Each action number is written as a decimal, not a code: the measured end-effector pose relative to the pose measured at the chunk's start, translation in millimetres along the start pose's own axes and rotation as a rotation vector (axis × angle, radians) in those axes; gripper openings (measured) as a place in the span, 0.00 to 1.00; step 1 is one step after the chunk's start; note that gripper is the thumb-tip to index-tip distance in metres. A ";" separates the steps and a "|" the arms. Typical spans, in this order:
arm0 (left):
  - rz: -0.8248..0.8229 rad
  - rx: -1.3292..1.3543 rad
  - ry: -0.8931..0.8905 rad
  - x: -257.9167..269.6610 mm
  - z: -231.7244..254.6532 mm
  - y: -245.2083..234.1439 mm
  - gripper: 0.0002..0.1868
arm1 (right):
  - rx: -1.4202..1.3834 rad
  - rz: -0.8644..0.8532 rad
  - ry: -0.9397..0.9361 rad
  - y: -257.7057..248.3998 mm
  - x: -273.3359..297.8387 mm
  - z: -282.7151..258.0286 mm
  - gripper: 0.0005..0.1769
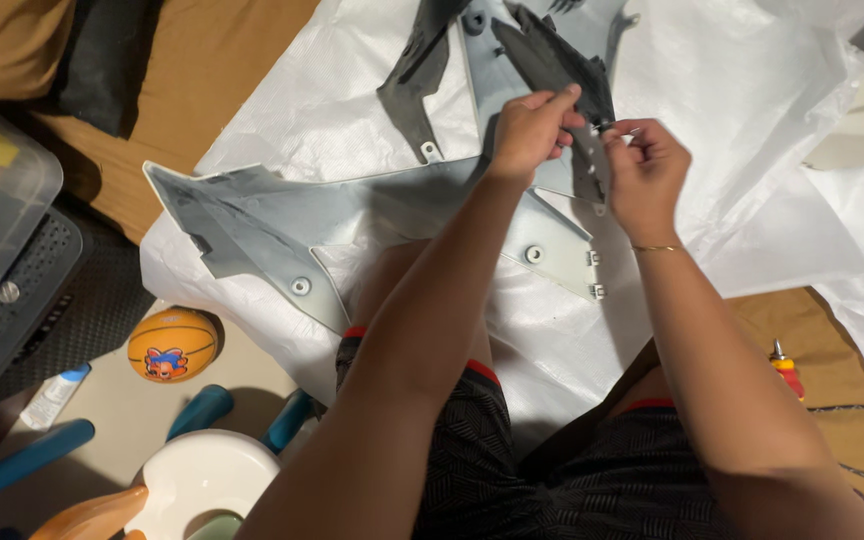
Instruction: The person assembles a white plastic body panel with black plastic components using a screwdriver. They align the parts, insert screws, and tighten them to secure the pieces together on a white protective sheet.
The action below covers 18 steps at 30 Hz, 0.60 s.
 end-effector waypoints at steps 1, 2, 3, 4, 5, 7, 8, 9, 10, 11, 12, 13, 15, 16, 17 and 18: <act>-0.029 0.013 0.065 9.1 19.5 4.1 0.16 | -0.131 0.018 0.103 -6.3 -5.0 -0.5 0.04; 0.040 -0.080 0.240 22.8 47.8 0.7 0.14 | -0.172 0.019 0.181 -14.4 -7.6 -3.7 0.03; 0.103 -0.174 0.416 43.2 76.1 -0.6 0.13 | -0.215 0.026 0.259 -27.2 -6.2 -8.4 0.03; 0.167 -0.264 0.594 67.8 104.4 0.1 0.13 | -0.259 0.032 0.336 -40.0 -3.7 -13.3 0.04; 0.228 -0.418 0.939 106.6 139.3 4.5 0.13 | -0.298 -0.011 0.382 -51.8 0.1 -21.4 0.04; 0.116 -0.627 1.461 176.3 179.9 29.6 0.18 | -0.378 -0.094 0.474 -76.4 10.3 -36.5 0.06; -0.051 -0.680 1.630 206.2 185.7 49.1 0.22 | -0.391 -0.107 0.505 -90.5 16.3 -43.2 0.05; -0.189 -0.677 1.602 226.8 185.8 63.6 0.22 | -0.408 -0.120 0.537 -103.2 23.7 -49.6 0.04; -0.326 -0.673 1.569 249.3 182.4 76.4 0.22 | -0.426 -0.133 0.569 -114.7 30.9 -55.6 0.03; -0.465 -0.666 1.528 272.4 175.7 89.3 0.22 | -0.450 -0.154 0.565 -126.5 39.1 -64.8 0.04; -0.575 -0.856 1.291 273.9 157.0 105.2 0.15 | -0.475 -0.176 0.560 -138.3 47.7 -73.7 0.05; -0.678 -1.044 1.048 274.0 133.1 115.0 0.09 | -0.504 -0.203 0.550 -148.3 54.1 -81.1 0.07; -0.685 -1.097 1.062 292.4 127.5 126.7 0.07 | -0.266 -0.145 0.436 -173.9 67.1 -92.9 0.06; -0.684 -1.122 1.069 299.6 124.5 131.5 0.07 | -0.144 -0.118 0.382 -183.6 74.0 -100.2 0.06; -0.636 -1.153 1.147 310.0 124.1 134.3 0.06 | -0.032 -0.099 0.227 -193.7 80.3 -116.8 0.06; -0.586 -1.181 1.225 320.6 122.9 136.8 0.06 | 0.082 -0.080 0.073 -204.2 88.9 -133.9 0.09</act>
Point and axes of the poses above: each hand's wrist, its own x-axis away from the middle knuckle, its own y-axis out of the palm, z = x × y, the point moved 9 cm from there along -x, towards the middle knuckle, and after that the axes turned 10 degrees about z, right-handed, at the moved point
